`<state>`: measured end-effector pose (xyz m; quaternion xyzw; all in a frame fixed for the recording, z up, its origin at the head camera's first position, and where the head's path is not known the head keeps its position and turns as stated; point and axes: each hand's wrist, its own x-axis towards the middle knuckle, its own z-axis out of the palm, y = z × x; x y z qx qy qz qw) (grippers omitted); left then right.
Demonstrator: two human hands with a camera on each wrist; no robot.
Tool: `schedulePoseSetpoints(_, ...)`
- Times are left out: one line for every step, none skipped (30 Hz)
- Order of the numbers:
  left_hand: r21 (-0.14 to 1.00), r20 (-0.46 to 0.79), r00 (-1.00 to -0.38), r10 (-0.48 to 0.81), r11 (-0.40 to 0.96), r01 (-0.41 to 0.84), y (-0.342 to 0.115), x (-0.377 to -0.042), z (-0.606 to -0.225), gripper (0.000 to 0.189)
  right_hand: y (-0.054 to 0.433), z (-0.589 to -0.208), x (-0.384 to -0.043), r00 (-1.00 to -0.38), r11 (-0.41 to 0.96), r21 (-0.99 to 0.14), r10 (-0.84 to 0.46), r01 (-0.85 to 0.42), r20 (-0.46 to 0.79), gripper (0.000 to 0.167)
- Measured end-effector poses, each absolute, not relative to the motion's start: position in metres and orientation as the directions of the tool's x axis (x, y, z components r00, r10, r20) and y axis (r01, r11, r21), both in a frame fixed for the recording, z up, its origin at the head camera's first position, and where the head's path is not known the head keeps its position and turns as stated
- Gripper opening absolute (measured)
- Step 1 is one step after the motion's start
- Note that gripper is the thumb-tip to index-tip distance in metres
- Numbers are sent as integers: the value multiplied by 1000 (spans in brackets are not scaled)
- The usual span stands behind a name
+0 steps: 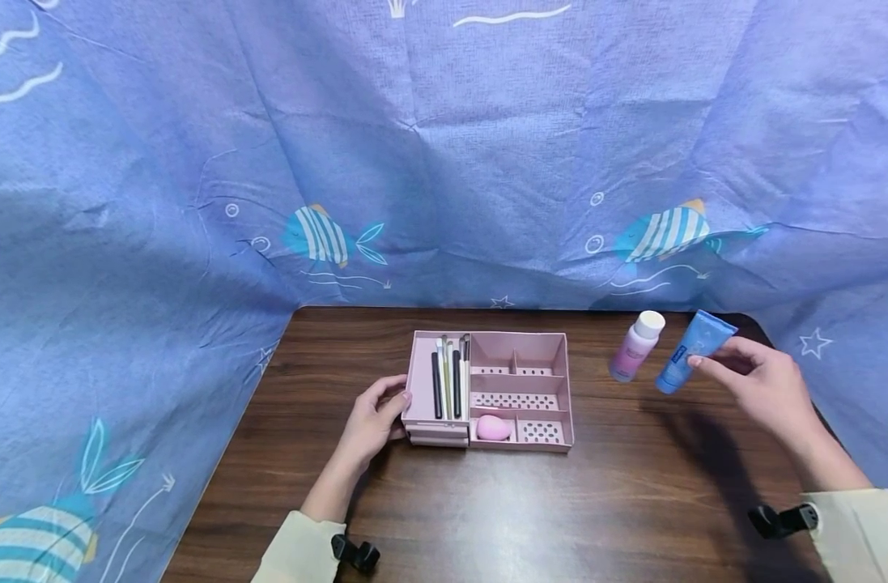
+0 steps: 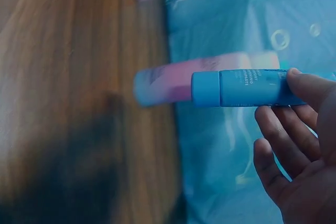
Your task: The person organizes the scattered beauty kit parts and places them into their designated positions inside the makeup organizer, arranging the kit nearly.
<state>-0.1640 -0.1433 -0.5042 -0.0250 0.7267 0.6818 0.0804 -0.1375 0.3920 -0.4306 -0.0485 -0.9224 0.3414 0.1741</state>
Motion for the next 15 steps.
schedulePoseSetpoints(987, -152, -986, 72, 66, -148, -143, -164, -504, 38, 388, -427, -137, -935, 754, -655, 204, -39, 290, 30)
schedulePoseSetpoints(987, -151, -986, 71, 66, -147, -144, -163, -503, 38, 385, -423, -138, -935, 747, -663, 197, -51, 294, 29)
schedulePoseSetpoints(987, -153, -986, 70, 65, -148, -144, -163, -503, 38, 381, -419, -138, -936, 739, -671, 190, -64, 298, 28)
schedulePoseSetpoints(987, -152, -986, 71, 66, -147, -144, -163, -502, 38, 378, -416, -138, -937, 729, -680, 180, -78, 301, 28)
schedulePoseSetpoints(987, -151, -986, 72, 67, -146, -143, -163, -502, 39, 374, -413, -139, -938, 722, -686, 169, -92, 304, 27)
schedulePoseSetpoints(987, -150, -986, 74, 69, -145, -143, -163, -502, 39, 371, -410, -140, -939, 715, -691, 157, -106, 306, 27)
schedulePoseSetpoints(987, -149, -986, 74, 68, -144, -143, -163, -502, 39, 367, -407, -141, -941, 707, -697, 144, -120, 308, 28)
schedulePoseSetpoints(987, -149, -986, 77, 67, -144, -143, -163, -501, 39, 363, -405, -143, -941, 701, -701, 133, -133, 311, 28)
schedulePoseSetpoints(987, -151, -986, 77, 65, -146, -143, -163, -501, 39, 359, -403, -144, -941, 696, -703, 122, -146, 316, 28)
schedulePoseSetpoints(987, -151, -986, 77, 64, -146, -143, -163, -501, 39, 355, -401, -146, -940, 693, -703, 112, -158, 321, 27)
schedulePoseSetpoints(987, -152, -986, 75, 63, -147, -143, -162, -501, 39, 351, -399, -148, -940, 692, -702, 101, -169, 326, 26)
schedulePoseSetpoints(987, -150, -986, 75, 64, -146, -143, -162, -501, 39, 346, -398, -149, -940, 691, -700, 88, -181, 331, 26)
schedulePoseSetpoints(987, -150, -986, 75, 64, -145, -143, -162, -501, 39, 342, -397, -151, -939, 692, -696, 79, -190, 335, 25)
schedulePoseSetpoints(988, -148, -986, 75, 63, -144, -142, -162, -502, 39, 338, -396, -153, -938, 691, -695, 71, -199, 339, 23)
schedulePoseSetpoints(988, -147, -986, 75, 64, -142, -142, -162, -502, 39, 334, -395, -155, -937, 691, -693, 64, -206, 343, 21)
